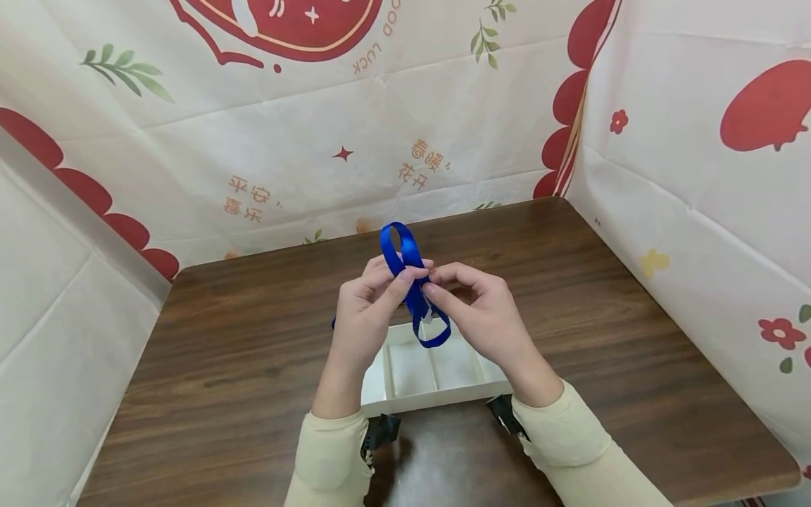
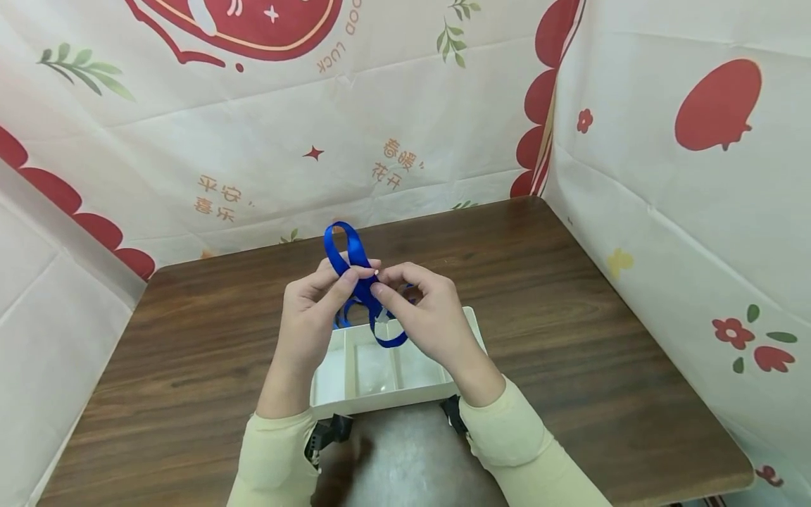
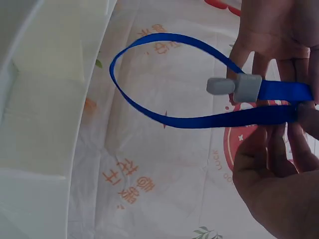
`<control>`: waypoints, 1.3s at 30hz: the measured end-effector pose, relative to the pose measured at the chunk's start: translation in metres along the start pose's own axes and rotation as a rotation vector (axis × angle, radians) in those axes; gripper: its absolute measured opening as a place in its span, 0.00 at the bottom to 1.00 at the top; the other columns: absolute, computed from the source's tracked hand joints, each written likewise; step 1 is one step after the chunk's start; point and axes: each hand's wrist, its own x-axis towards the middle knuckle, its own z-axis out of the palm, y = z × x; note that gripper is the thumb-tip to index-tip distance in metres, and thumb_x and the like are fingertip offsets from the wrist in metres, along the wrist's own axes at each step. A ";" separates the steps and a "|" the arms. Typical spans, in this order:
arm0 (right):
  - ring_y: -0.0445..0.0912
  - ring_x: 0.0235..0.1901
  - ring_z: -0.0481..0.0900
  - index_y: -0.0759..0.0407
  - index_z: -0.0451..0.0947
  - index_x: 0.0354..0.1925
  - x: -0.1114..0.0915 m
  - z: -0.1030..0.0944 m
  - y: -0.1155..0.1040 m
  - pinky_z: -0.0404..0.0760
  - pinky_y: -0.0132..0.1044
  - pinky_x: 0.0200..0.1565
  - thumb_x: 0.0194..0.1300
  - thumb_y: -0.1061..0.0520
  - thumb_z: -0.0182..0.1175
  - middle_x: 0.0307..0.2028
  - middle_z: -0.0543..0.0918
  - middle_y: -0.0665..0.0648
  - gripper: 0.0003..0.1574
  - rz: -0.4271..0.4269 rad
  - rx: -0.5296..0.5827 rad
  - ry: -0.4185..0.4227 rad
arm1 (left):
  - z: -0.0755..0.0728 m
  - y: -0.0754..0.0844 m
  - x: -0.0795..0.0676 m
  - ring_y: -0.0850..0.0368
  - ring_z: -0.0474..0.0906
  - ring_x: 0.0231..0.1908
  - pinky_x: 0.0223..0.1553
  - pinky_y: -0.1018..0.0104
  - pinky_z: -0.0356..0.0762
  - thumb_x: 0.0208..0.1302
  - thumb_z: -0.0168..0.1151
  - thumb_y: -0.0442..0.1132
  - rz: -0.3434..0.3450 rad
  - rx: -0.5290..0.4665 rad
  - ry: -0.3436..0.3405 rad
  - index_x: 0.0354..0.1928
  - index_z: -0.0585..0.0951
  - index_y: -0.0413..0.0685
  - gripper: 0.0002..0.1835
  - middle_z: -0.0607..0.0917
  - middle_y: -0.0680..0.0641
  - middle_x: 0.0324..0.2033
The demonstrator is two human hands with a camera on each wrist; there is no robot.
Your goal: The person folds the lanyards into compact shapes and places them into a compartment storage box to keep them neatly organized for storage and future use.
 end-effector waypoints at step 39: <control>0.54 0.55 0.91 0.65 0.80 0.42 0.008 0.004 0.003 0.88 0.47 0.59 0.75 0.58 0.65 0.62 0.88 0.60 0.09 0.155 0.186 -0.040 | 0.003 0.001 -0.002 0.49 0.77 0.65 0.67 0.50 0.77 0.81 0.57 0.38 0.004 -0.084 -0.079 0.53 0.85 0.26 0.18 0.88 0.32 0.56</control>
